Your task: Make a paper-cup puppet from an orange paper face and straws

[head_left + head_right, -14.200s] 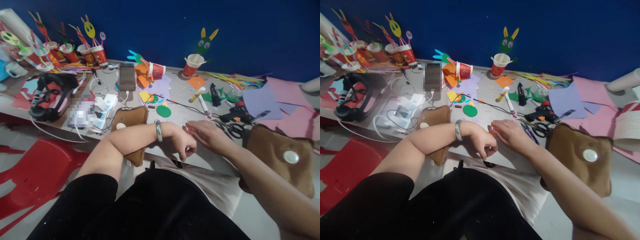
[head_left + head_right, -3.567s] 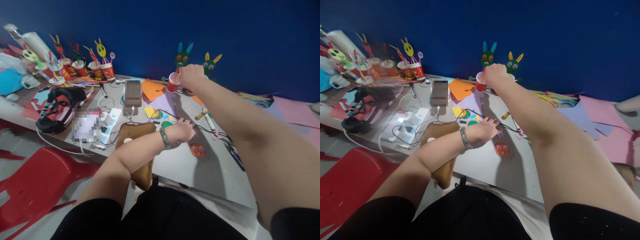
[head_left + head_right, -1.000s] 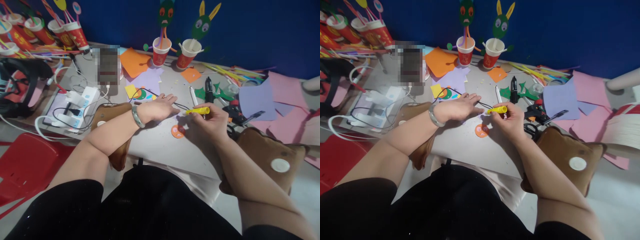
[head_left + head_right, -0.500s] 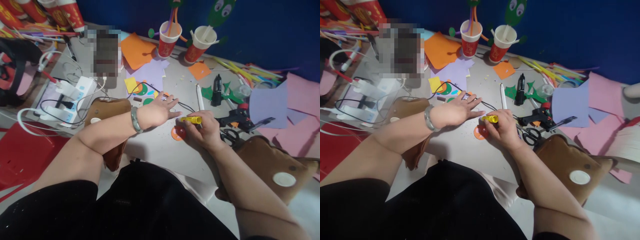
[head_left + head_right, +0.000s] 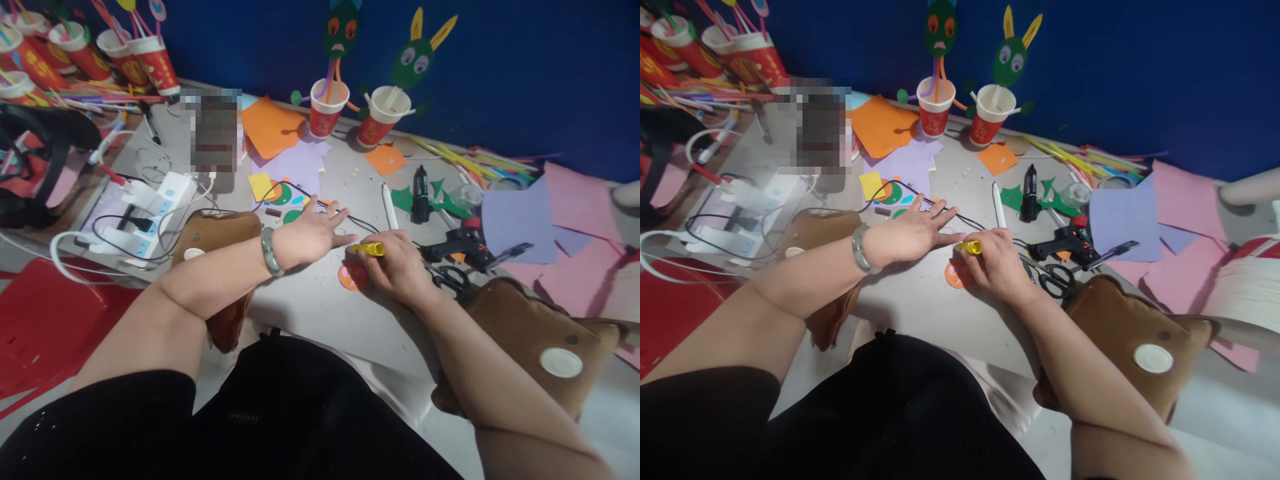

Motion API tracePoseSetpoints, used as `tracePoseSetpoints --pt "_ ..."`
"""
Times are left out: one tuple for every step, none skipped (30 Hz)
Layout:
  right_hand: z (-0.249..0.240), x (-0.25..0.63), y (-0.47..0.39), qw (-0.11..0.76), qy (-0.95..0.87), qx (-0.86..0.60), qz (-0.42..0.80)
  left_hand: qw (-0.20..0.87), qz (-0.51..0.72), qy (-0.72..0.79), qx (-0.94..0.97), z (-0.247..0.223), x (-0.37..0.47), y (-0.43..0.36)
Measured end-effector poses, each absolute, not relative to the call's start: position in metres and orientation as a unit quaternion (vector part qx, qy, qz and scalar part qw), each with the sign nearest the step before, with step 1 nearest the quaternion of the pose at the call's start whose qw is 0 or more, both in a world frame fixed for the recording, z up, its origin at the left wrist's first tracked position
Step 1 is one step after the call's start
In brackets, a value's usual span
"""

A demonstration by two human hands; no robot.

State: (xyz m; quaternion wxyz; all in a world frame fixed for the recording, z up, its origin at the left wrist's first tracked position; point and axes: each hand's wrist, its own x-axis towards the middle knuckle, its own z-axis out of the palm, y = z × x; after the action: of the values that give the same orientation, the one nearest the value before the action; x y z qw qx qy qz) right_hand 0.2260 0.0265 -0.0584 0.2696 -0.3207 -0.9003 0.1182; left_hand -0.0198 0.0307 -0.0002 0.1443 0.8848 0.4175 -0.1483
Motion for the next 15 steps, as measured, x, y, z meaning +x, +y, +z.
tracePoseSetpoints --pt "-0.058 0.226 0.027 0.27 -0.9 -0.319 0.122 0.149 -0.156 0.419 0.882 0.002 -0.019 0.03" --pt "-0.058 0.227 0.027 0.271 -0.899 -0.32 0.127 0.153 -0.159 0.421 0.88 0.005 -0.018 0.03" --pt "-0.057 0.227 0.027 0.27 -0.897 -0.324 0.132 0.157 -0.158 0.423 0.879 0.007 -0.018 0.03" --pt "-0.057 0.227 0.027 0.266 -0.895 -0.33 0.137 0.158 -0.156 0.425 0.878 0.009 -0.018 0.03" --pt "-0.057 0.227 0.027 0.261 -0.894 -0.335 0.141 0.158 -0.152 0.426 0.878 0.011 -0.018 0.029" --pt "-0.057 0.227 0.027 0.257 -0.893 -0.34 0.144 0.157 -0.148 0.426 0.879 0.012 -0.018 0.029" --pt "-0.057 0.227 0.027 0.252 -0.893 -0.343 0.146 0.154 -0.147 0.424 0.88 0.012 -0.019 0.028" --pt "-0.057 0.226 0.027 0.25 -0.893 -0.346 0.146 0.152 -0.15 0.422 0.881 0.012 -0.019 0.028" --pt "-0.056 0.226 0.026 0.25 -0.892 -0.346 0.147 0.149 -0.155 0.421 0.881 0.012 -0.02 0.028" --pt "-0.056 0.226 0.026 0.254 -0.892 -0.343 0.148 0.146 -0.16 0.42 0.881 0.01 -0.02 0.028" --pt "-0.056 0.226 0.025 0.262 -0.891 -0.341 0.148 0.143 -0.163 0.419 0.882 0.007 -0.021 0.029" --pt "-0.056 0.226 0.023 0.277 -0.886 -0.342 0.145 0.139 -0.164 0.419 0.882 0.003 -0.021 0.03" --pt "-0.056 0.227 0.022 0.296 -0.879 -0.348 0.139 0.134 -0.162 0.416 0.884 -0.001 -0.022 0.031" --pt "-0.057 0.228 0.02 0.317 -0.868 -0.36 0.133 0.129 -0.156 0.412 0.889 -0.005 -0.022 0.032" --pt "-0.057 0.23 0.019 0.336 -0.854 -0.378 0.125 0.123 -0.155 0.411 0.89 -0.009 -0.022 0.033"
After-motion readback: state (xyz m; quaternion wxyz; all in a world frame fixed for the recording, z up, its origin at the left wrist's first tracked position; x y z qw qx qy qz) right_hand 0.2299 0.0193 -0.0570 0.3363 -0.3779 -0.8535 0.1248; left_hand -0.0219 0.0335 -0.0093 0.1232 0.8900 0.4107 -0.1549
